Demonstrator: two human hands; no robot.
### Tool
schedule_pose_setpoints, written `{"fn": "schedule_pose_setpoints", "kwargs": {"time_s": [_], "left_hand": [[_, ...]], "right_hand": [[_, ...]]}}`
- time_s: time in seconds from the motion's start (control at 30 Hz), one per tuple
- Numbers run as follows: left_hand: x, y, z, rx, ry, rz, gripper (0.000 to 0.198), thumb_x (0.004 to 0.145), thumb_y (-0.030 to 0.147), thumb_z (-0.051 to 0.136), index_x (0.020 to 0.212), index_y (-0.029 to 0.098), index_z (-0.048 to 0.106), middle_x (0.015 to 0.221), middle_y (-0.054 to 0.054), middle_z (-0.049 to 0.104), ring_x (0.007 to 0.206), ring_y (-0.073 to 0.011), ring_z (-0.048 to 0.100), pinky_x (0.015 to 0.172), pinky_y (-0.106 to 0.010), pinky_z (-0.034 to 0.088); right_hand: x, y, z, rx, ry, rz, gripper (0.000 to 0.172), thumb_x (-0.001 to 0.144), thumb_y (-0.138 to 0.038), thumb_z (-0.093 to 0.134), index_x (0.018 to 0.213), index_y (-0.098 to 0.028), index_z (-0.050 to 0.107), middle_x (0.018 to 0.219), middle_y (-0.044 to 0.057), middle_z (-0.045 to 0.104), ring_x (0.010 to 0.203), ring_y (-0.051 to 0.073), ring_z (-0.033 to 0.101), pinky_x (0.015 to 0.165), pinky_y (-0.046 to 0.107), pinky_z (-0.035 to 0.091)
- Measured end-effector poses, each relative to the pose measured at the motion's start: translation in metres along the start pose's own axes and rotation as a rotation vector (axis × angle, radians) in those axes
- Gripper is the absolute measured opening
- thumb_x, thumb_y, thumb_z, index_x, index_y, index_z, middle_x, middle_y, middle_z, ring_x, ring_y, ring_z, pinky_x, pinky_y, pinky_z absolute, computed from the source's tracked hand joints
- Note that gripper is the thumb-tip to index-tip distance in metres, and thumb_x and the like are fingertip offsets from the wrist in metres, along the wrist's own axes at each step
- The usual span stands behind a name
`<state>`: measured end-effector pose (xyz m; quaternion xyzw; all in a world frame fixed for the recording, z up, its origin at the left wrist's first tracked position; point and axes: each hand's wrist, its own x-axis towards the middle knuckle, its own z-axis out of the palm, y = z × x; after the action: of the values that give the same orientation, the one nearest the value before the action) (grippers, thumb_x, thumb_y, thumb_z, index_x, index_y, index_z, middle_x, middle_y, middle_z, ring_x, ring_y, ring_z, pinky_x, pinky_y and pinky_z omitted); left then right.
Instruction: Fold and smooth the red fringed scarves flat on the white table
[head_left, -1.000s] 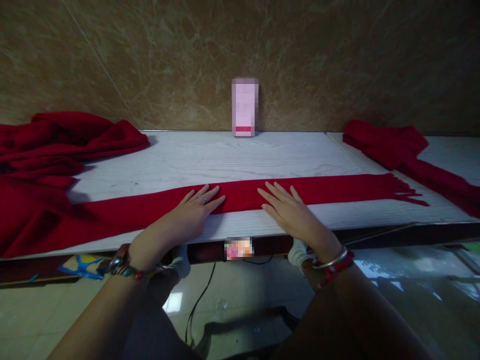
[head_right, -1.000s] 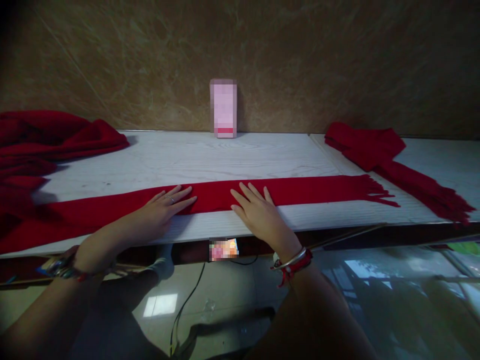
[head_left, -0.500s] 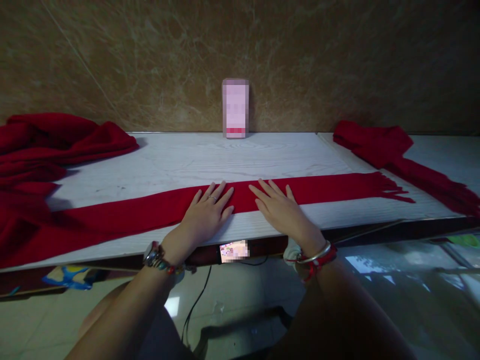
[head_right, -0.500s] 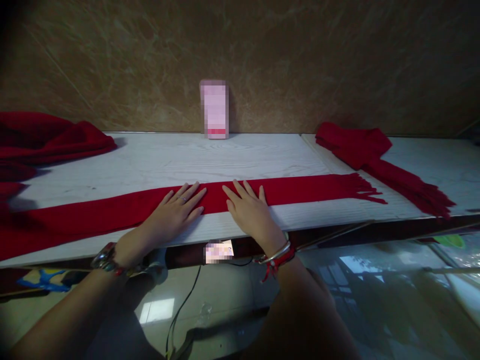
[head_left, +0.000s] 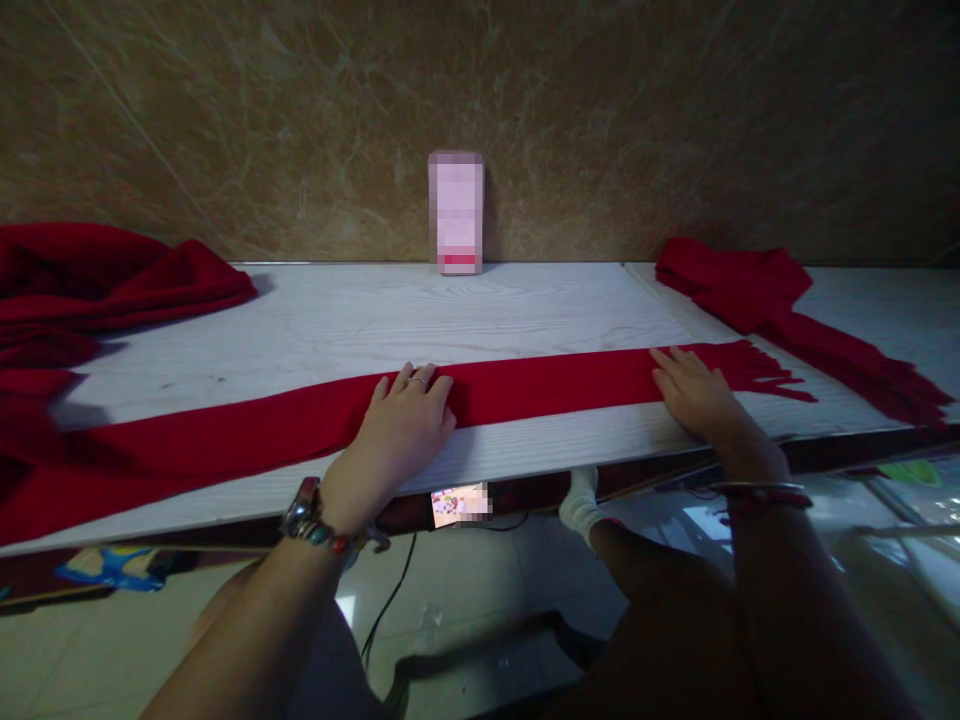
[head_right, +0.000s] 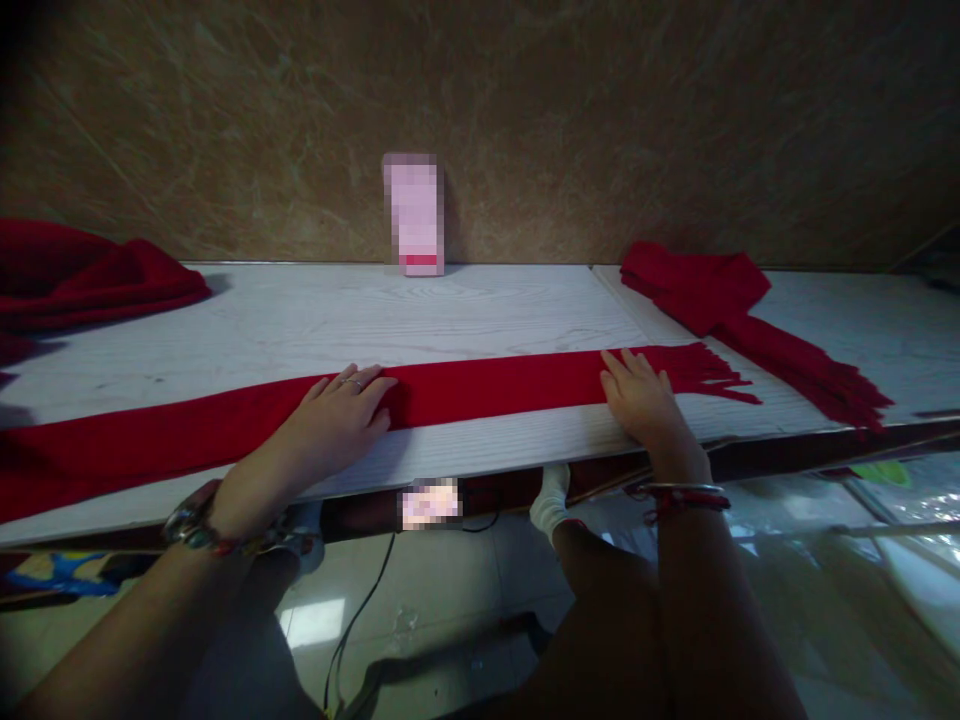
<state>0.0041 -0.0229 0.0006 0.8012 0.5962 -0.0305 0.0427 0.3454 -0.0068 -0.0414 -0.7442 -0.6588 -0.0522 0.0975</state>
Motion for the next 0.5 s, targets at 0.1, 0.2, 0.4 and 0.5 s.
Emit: {"fn": "schedule_pose_setpoints", "kwargs": {"time_s": [0.1, 0.2, 0.4, 0.5], "left_hand": [[0.013, 0.021, 0.000, -0.048, 0.119, 0.012, 0.045, 0.094, 0.029, 0.032, 0.135, 0.013, 0.043, 0.147, -0.017, 0.036, 0.136, -0.0369, 0.027, 0.106, -0.057, 0.029], [0.028, 0.042, 0.007, -0.116, 0.140, 0.140, 0.050, 0.096, 0.039, 0.030, 0.143, 0.019, 0.033, 0.154, -0.013, 0.021, 0.139, -0.0363, 0.018, 0.106, -0.058, 0.027], [0.042, 0.052, 0.017, -0.101, -0.018, 0.243, 0.053, 0.096, 0.044, 0.026, 0.145, 0.024, 0.029, 0.155, -0.006, 0.018, 0.141, -0.0324, 0.015, 0.111, -0.055, 0.017], [0.040, 0.047, 0.016, -0.100, -0.024, 0.231, 0.052, 0.096, 0.044, 0.026, 0.145, 0.025, 0.029, 0.155, -0.004, 0.018, 0.141, -0.0312, 0.016, 0.112, -0.054, 0.017]], "right_hand": [[-0.002, -0.027, 0.000, 0.088, 0.012, -0.155, 0.048, 0.092, -0.031, 0.028, 0.133, -0.019, 0.049, 0.143, 0.014, 0.044, 0.133, 0.033, 0.036, 0.104, 0.063, 0.026], [-0.001, -0.053, 0.004, 0.162, -0.046, -0.345, 0.046, 0.093, -0.034, 0.029, 0.136, -0.026, 0.045, 0.146, 0.008, 0.041, 0.136, 0.030, 0.031, 0.105, 0.061, 0.028], [0.007, -0.033, 0.006, 0.055, -0.129, -0.285, 0.047, 0.093, -0.033, 0.031, 0.139, -0.028, 0.041, 0.148, 0.007, 0.038, 0.136, 0.030, 0.031, 0.104, 0.061, 0.029], [0.012, 0.007, 0.008, 0.019, -0.102, -0.181, 0.048, 0.095, -0.031, 0.027, 0.138, -0.021, 0.042, 0.147, 0.015, 0.037, 0.136, 0.033, 0.031, 0.103, 0.061, 0.029]]}}
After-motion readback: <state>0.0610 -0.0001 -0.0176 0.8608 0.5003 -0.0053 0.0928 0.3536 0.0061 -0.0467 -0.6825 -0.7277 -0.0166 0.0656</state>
